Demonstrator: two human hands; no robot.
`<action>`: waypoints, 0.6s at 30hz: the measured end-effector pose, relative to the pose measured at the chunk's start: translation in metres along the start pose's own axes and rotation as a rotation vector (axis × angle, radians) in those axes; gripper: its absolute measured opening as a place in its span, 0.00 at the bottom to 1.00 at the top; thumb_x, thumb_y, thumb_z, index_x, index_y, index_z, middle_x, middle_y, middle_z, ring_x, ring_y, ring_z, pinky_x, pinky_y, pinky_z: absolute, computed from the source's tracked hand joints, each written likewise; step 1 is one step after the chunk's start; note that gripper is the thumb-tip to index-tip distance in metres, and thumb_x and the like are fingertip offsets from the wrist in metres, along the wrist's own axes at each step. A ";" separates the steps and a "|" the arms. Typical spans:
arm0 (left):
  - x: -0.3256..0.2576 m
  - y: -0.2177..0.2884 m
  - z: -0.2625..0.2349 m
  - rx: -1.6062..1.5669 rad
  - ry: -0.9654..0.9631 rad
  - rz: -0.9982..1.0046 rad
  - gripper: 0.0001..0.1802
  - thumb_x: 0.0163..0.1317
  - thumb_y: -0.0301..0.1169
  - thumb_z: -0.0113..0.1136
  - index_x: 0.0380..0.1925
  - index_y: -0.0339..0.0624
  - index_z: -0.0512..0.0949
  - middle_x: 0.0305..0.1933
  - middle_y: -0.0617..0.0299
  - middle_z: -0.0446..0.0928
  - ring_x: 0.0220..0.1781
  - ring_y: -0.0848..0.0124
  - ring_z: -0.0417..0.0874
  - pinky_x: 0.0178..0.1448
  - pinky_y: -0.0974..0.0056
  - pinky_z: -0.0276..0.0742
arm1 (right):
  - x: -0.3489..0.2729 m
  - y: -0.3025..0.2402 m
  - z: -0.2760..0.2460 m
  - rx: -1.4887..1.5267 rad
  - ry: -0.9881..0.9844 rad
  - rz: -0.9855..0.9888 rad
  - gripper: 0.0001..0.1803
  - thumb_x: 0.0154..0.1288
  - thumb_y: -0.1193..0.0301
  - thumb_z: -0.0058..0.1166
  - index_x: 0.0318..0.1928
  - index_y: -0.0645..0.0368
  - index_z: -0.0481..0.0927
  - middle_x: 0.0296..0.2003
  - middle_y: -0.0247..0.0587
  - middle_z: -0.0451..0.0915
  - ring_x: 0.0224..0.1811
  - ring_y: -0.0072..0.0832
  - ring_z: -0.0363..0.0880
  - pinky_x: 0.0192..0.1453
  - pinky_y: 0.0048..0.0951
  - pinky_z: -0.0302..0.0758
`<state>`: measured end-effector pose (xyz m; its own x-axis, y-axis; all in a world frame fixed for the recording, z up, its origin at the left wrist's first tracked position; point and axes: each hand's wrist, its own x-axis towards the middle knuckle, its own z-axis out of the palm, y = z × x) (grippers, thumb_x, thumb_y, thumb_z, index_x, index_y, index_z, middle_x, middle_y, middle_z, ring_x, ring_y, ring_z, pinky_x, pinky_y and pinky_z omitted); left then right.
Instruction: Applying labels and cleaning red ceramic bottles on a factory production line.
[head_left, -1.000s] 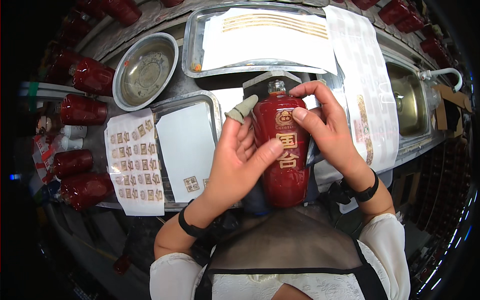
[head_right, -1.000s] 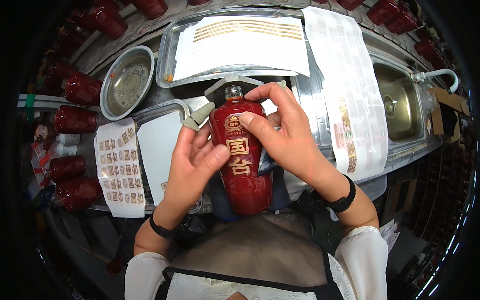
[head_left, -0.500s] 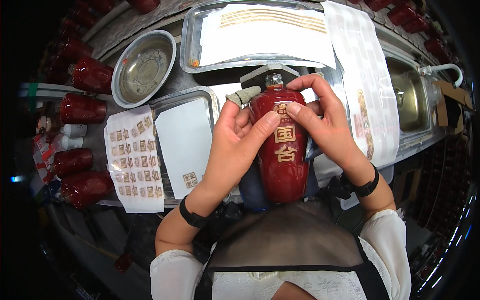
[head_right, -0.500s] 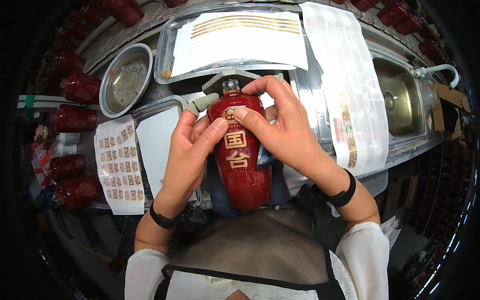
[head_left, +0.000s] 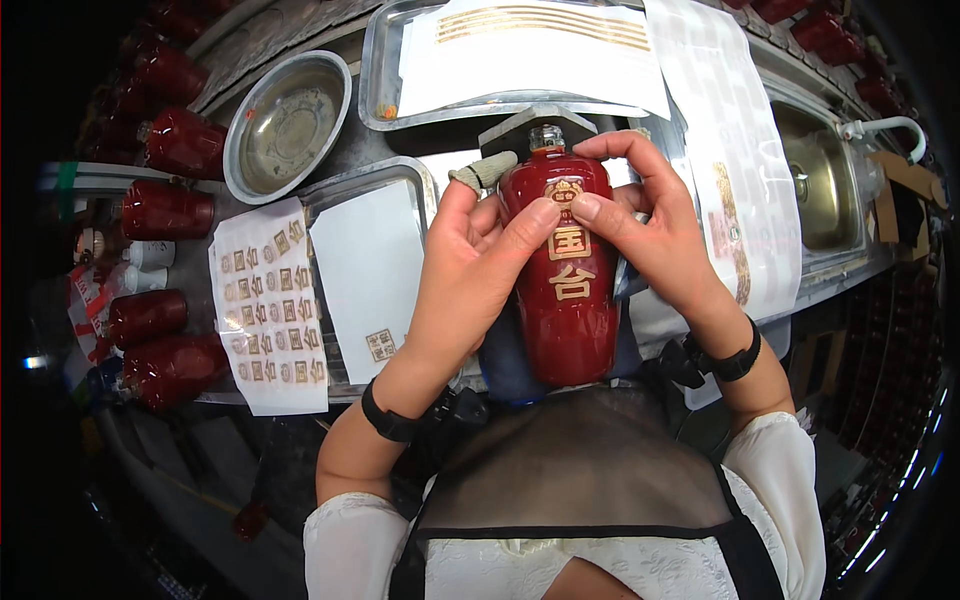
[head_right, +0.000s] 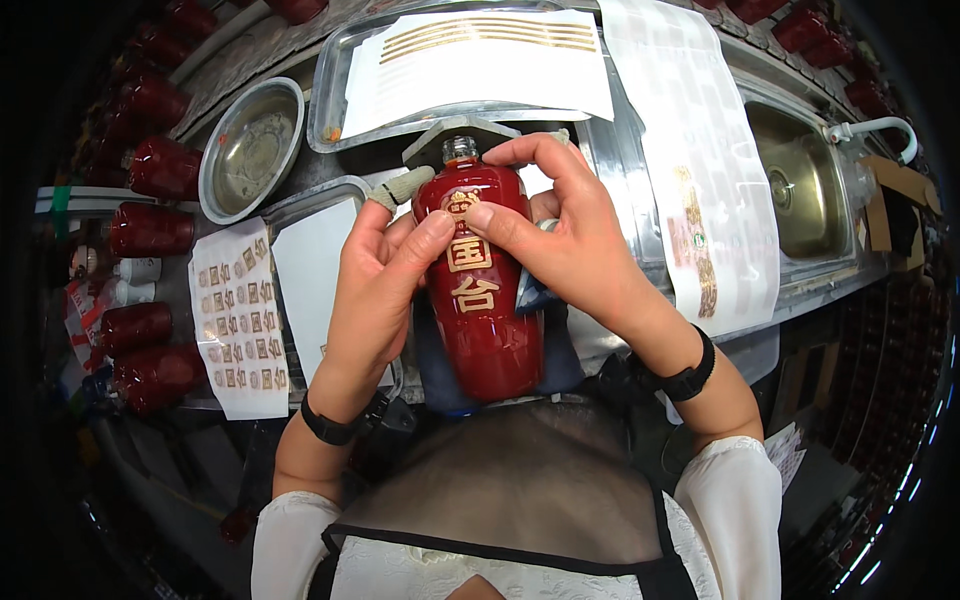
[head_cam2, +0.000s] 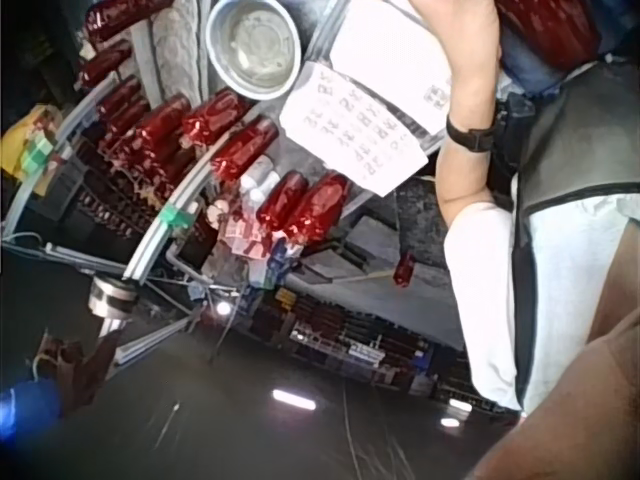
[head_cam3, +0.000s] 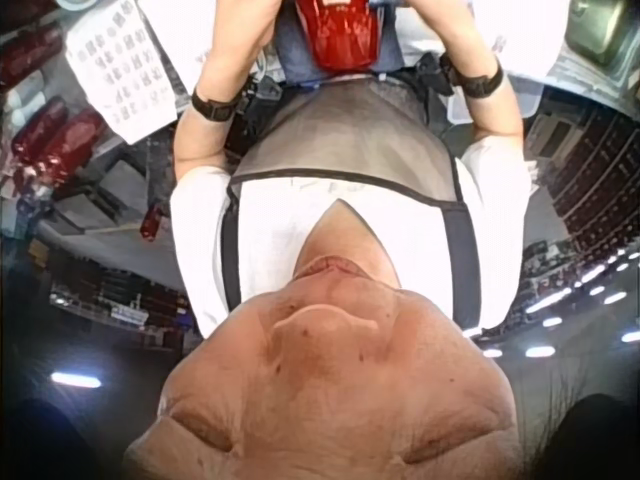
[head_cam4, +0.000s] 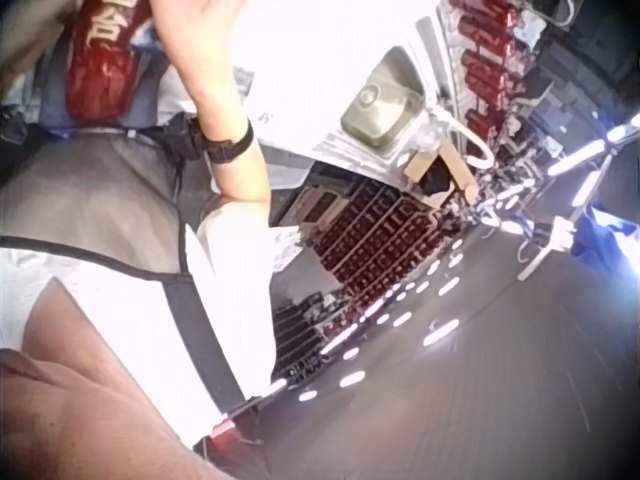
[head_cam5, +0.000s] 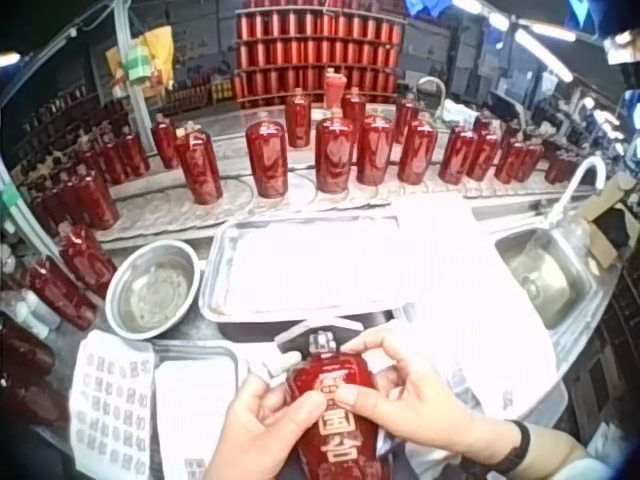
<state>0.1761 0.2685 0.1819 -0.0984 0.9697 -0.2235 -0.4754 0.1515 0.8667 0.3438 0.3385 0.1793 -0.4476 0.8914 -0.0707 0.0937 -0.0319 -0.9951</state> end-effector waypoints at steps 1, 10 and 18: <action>0.000 -0.001 0.000 0.000 0.007 0.001 0.27 0.69 0.30 0.60 0.64 0.34 0.63 0.56 0.48 0.79 0.55 0.71 0.81 0.56 0.68 0.79 | 0.000 0.001 0.001 0.000 0.001 0.002 0.23 0.60 0.69 0.67 0.53 0.63 0.75 0.48 0.39 0.72 0.28 0.12 0.75 0.31 0.14 0.72; -0.010 0.001 -0.010 -0.019 -0.017 -0.081 0.33 0.67 0.27 0.63 0.67 0.33 0.59 0.60 0.47 0.76 0.62 0.66 0.78 0.66 0.62 0.74 | -0.010 -0.004 -0.004 0.097 0.015 0.086 0.27 0.64 0.67 0.64 0.59 0.64 0.70 0.52 0.47 0.76 0.37 0.17 0.83 0.36 0.17 0.77; -0.029 -0.006 -0.014 0.058 -0.086 -0.096 0.46 0.62 0.24 0.67 0.73 0.37 0.47 0.68 0.42 0.66 0.69 0.62 0.72 0.69 0.59 0.71 | -0.047 0.007 0.001 0.128 -0.003 0.080 0.37 0.64 0.69 0.64 0.69 0.61 0.60 0.61 0.48 0.68 0.31 0.18 0.82 0.33 0.18 0.78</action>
<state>0.1693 0.2366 0.1769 0.0217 0.9628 -0.2694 -0.4275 0.2526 0.8680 0.3642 0.2959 0.1758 -0.4460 0.8824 -0.1498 0.0147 -0.1601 -0.9870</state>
